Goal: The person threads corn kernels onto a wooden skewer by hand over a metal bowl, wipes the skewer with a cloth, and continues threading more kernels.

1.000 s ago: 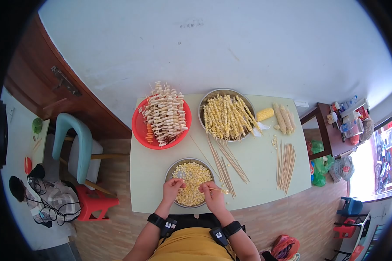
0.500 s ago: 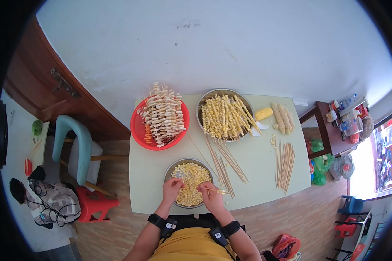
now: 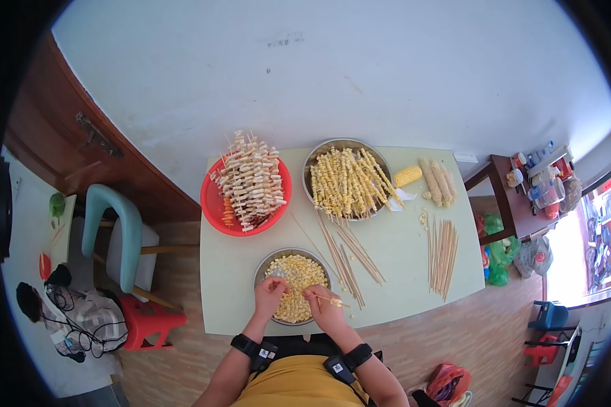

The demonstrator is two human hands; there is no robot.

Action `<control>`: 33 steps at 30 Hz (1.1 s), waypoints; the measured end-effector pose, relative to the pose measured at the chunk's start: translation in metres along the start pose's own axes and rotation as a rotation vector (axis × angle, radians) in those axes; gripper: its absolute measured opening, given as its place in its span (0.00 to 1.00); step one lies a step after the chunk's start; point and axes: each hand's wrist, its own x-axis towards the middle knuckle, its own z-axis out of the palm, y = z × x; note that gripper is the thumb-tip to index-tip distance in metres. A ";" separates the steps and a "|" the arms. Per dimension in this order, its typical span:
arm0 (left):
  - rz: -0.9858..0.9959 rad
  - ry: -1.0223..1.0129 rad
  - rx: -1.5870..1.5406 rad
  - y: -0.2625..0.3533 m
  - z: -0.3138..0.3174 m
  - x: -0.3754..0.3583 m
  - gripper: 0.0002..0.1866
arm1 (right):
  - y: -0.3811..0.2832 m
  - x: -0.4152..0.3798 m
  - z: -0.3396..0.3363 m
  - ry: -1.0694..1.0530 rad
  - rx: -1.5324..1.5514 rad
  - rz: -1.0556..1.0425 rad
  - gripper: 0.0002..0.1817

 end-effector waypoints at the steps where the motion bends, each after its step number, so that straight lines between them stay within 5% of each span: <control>1: -0.037 -0.057 -0.060 0.007 0.002 -0.002 0.03 | 0.000 0.001 0.002 0.012 0.027 -0.001 0.07; 6: -0.027 -0.170 -0.126 0.029 0.010 -0.004 0.04 | 0.000 0.003 0.010 0.035 0.077 0.008 0.06; 8: 0.046 0.042 0.118 0.034 0.003 -0.001 0.03 | 0.000 -0.001 0.010 0.081 0.169 0.061 0.08; 15: 0.041 0.094 0.036 0.019 -0.004 0.006 0.03 | -0.006 0.001 -0.010 0.144 0.378 0.180 0.17; 20: -0.028 -0.239 -0.054 0.055 0.018 -0.006 0.05 | -0.016 0.006 -0.004 0.112 0.334 0.174 0.20; 23: -0.046 -0.429 -0.297 0.080 0.032 -0.014 0.06 | -0.007 0.011 -0.001 0.205 0.037 -0.093 0.18; 33: -0.101 -0.381 -0.207 0.059 0.011 0.000 0.07 | -0.010 0.007 0.000 0.186 0.312 0.203 0.18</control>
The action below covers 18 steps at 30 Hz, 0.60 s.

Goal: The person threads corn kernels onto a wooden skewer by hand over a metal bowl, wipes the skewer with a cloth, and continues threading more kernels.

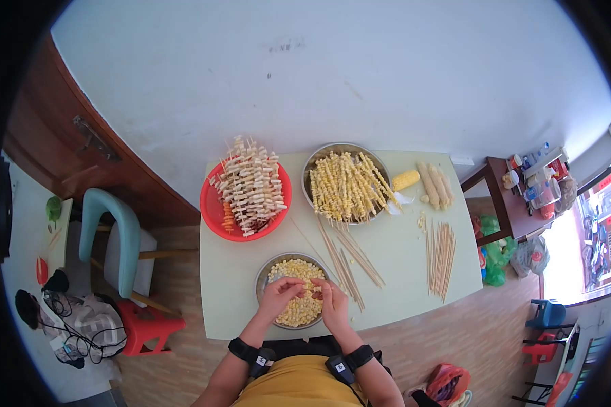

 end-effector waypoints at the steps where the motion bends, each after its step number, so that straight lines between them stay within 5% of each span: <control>1: 0.004 0.047 0.056 -0.005 -0.005 0.001 0.08 | -0.001 0.001 0.000 -0.002 0.026 0.007 0.18; 3: 0.010 0.095 0.109 -0.009 -0.019 -0.002 0.08 | -0.003 0.002 0.000 0.019 0.015 -0.009 0.18; 5: 0.314 0.177 0.758 -0.008 -0.038 -0.008 0.11 | -0.003 0.003 0.002 0.039 0.010 -0.020 0.17; 8: 0.174 0.166 1.052 -0.024 -0.058 -0.021 0.11 | 0.001 0.001 0.005 -0.010 0.020 -0.060 0.14; 11: -0.023 0.162 1.037 -0.028 -0.058 -0.020 0.07 | 0.006 0.001 0.018 -0.106 -0.062 -0.046 0.10; 18: 0.030 0.134 0.970 -0.040 -0.060 -0.015 0.05 | 0.035 -0.007 0.033 -0.537 -0.254 -0.030 0.07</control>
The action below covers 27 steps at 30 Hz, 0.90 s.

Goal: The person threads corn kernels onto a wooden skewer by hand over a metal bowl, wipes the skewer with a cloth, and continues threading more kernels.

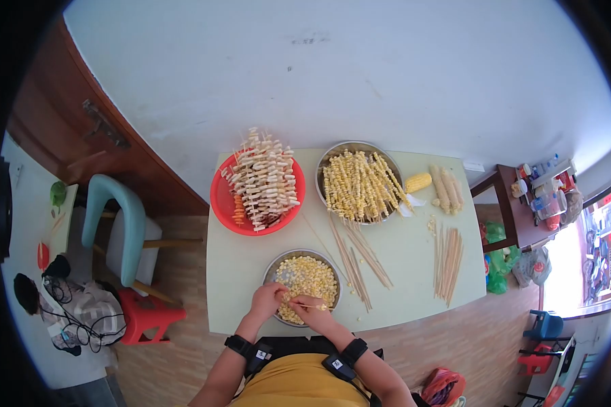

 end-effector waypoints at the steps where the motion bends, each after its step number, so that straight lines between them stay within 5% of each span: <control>1: 0.007 0.083 0.032 -0.002 0.001 0.003 0.06 | 0.004 -0.003 0.001 0.009 0.153 0.093 0.08; 3: 0.010 0.166 0.055 -0.003 0.004 0.008 0.06 | 0.009 -0.006 -0.003 0.017 0.300 0.192 0.08; 5: 0.101 0.185 0.153 0.000 0.003 0.018 0.09 | 0.012 -0.009 -0.019 0.242 0.454 0.222 0.10; 10: 0.075 0.168 0.272 0.003 0.016 0.038 0.08 | 0.002 -0.016 -0.046 0.450 0.375 0.227 0.12; 27: 0.038 0.124 0.282 0.002 0.016 0.032 0.06 | 0.003 -0.015 -0.030 0.367 0.406 0.202 0.12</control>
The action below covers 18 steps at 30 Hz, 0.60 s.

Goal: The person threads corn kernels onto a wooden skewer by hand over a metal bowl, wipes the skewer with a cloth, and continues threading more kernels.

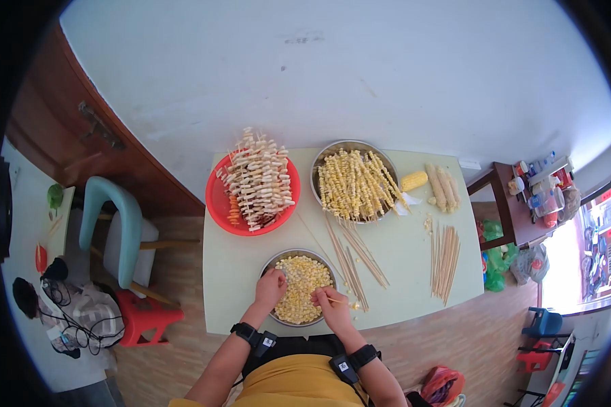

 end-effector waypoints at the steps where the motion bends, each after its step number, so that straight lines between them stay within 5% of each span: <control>1: -0.062 0.014 -0.222 0.004 -0.004 -0.003 0.06 | -0.001 -0.001 0.000 0.009 0.010 -0.009 0.12; 8: -0.200 0.009 -0.865 -0.002 0.008 -0.011 0.08 | -0.016 -0.003 0.004 0.008 -0.102 -0.149 0.11; 18: -0.255 0.045 -0.933 -0.002 0.011 -0.014 0.07 | -0.012 -0.005 0.005 -0.021 -0.132 -0.174 0.11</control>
